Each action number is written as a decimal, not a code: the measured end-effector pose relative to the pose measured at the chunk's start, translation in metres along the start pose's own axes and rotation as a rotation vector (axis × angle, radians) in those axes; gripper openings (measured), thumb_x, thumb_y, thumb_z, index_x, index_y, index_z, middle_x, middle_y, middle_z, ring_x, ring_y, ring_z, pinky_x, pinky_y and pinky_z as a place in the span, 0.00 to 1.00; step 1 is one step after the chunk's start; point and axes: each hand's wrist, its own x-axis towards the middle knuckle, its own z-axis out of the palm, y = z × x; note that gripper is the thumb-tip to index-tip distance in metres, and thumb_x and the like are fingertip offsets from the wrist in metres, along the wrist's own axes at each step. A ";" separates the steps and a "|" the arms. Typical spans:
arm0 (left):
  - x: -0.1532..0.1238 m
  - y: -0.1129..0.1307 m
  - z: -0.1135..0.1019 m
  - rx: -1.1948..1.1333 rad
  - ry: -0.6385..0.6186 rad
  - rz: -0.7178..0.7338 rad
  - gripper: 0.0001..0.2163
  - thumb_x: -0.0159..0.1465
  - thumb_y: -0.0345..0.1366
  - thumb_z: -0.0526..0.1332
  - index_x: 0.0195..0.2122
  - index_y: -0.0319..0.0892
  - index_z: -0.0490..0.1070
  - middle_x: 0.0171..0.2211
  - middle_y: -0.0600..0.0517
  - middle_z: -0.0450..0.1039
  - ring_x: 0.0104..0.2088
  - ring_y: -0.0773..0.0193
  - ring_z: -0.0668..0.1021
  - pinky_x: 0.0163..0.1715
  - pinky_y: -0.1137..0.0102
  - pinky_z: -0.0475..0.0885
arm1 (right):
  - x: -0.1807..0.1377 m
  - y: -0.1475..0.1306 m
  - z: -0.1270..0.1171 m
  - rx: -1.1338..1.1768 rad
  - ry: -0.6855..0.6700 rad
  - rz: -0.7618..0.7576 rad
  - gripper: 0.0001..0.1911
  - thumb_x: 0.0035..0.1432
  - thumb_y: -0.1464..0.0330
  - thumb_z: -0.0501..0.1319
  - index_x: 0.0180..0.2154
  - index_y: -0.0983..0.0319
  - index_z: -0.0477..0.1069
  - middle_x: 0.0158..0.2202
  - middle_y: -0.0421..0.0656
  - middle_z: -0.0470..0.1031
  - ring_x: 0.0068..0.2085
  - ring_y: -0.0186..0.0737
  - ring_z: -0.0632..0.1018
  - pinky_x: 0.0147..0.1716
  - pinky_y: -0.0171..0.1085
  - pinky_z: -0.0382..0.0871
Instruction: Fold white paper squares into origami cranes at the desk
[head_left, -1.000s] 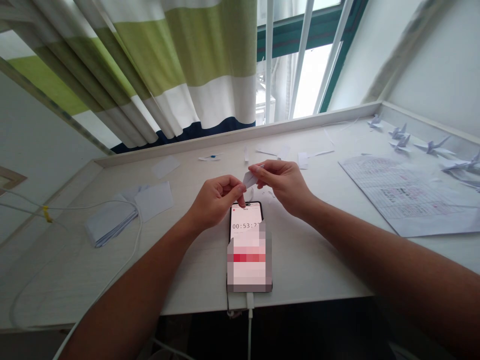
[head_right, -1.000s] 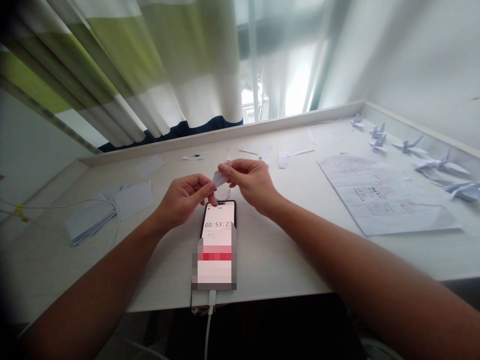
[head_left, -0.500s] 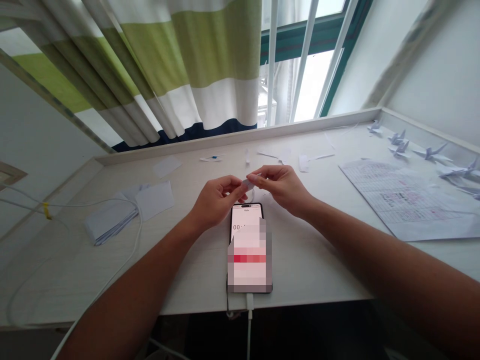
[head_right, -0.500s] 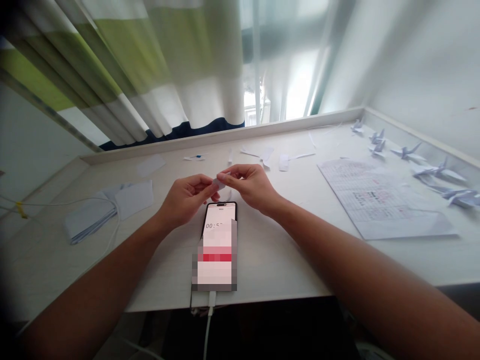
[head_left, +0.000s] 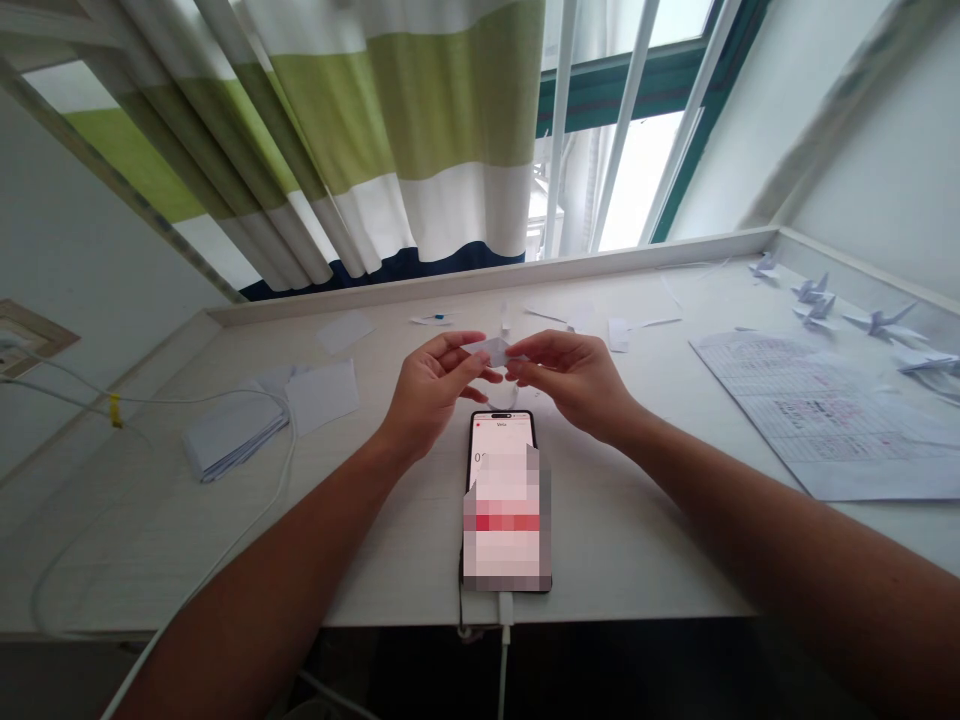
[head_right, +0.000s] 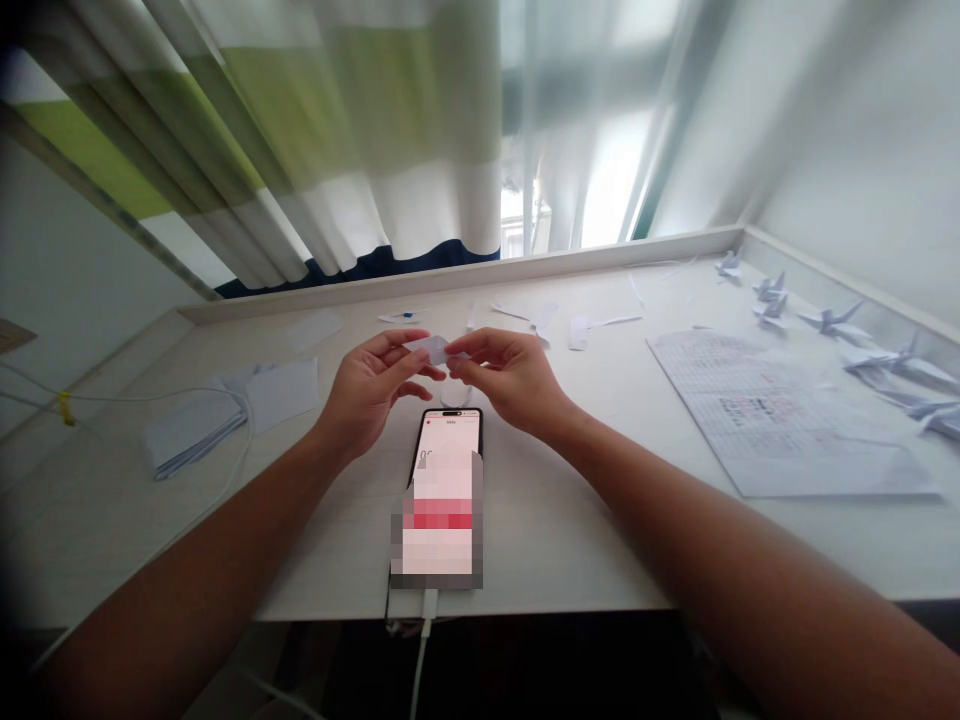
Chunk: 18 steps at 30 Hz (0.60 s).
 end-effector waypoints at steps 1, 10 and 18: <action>0.000 -0.002 0.001 0.028 0.020 0.032 0.19 0.62 0.43 0.71 0.51 0.40 0.72 0.35 0.50 0.82 0.36 0.60 0.85 0.30 0.70 0.79 | -0.001 0.000 0.001 0.001 -0.033 0.004 0.10 0.57 0.63 0.74 0.39 0.60 0.81 0.36 0.43 0.84 0.37 0.40 0.84 0.41 0.44 0.80; -0.002 -0.005 0.002 0.150 0.002 0.171 0.14 0.64 0.37 0.68 0.46 0.44 0.65 0.32 0.56 0.76 0.33 0.65 0.82 0.35 0.68 0.81 | -0.006 0.002 0.004 -0.177 -0.097 -0.005 0.18 0.61 0.57 0.71 0.47 0.60 0.75 0.36 0.42 0.82 0.36 0.41 0.84 0.39 0.43 0.81; -0.005 -0.004 0.003 0.128 -0.023 0.113 0.21 0.64 0.40 0.70 0.54 0.46 0.65 0.34 0.54 0.79 0.35 0.63 0.82 0.32 0.71 0.77 | -0.006 0.004 0.004 -0.144 -0.108 -0.009 0.19 0.64 0.57 0.69 0.51 0.59 0.77 0.35 0.42 0.83 0.35 0.40 0.84 0.37 0.42 0.80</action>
